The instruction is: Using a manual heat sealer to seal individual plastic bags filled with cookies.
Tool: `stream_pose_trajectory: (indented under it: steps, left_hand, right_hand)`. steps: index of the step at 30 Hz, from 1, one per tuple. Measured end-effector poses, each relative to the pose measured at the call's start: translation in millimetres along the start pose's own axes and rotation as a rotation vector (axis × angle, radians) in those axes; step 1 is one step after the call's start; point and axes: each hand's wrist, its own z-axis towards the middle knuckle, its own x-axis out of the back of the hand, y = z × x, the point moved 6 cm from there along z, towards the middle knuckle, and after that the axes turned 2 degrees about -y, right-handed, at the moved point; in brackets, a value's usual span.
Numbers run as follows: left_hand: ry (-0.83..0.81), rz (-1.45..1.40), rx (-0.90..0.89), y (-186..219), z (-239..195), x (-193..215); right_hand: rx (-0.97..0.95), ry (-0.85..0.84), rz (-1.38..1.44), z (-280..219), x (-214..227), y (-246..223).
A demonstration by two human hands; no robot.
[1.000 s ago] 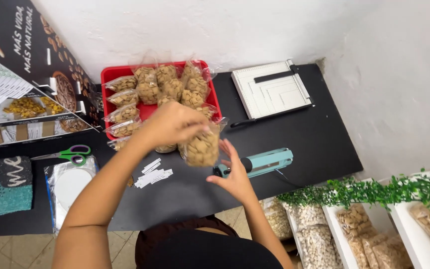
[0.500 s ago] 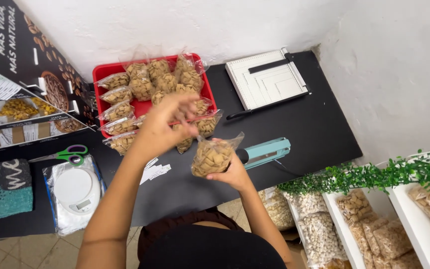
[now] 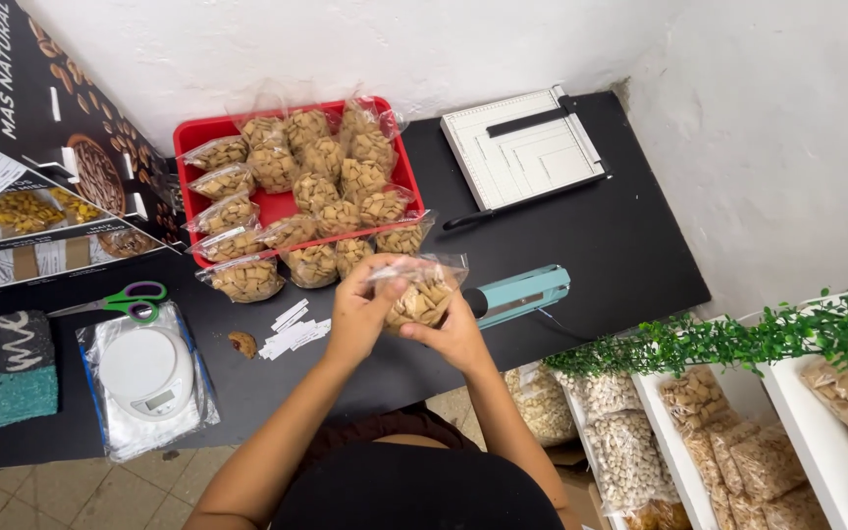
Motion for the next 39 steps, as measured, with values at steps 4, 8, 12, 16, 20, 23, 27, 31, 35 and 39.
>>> stream_pose_trajectory:
  steps: [4,8,12,16,20,23,27,31,35,39]
  left_hand:
    - [0.097,-0.063,0.002,20,6,2]
    - [0.137,-0.005,-0.074,56,13,4]
    - [0.151,0.129,-0.11,72,12,3]
    - [0.174,0.196,-0.144,72,7,-7]
    - [0.253,0.312,-0.213,78,1,-7]
    - [0.251,0.316,-0.254,78,0,-5]
    - [0.231,0.298,-0.283,81,-2,-1]
    - [0.252,0.193,-0.283,78,5,18]
    - [0.169,0.067,-0.286,72,14,34]
    - [-0.282,0.228,-0.11,27,0,8]
  right_hand:
    - [0.028,0.016,0.095,3,1,-12]
    - [0.024,-0.018,0.144,1,-1,-12]
    - [0.026,-0.045,0.09,-6,-4,-15]
    - [0.083,0.042,0.016,-4,-7,-48]
    - [0.135,0.235,-0.244,-7,-12,-87]
    - [0.195,0.376,-0.321,-10,-9,-103]
    - [0.293,0.469,-0.345,-9,-13,-126]
    - [0.221,0.5,-0.39,-7,-4,-113]
    - [0.189,0.587,-0.351,-8,2,-111]
    - [0.174,0.638,-0.452,-10,4,-121]
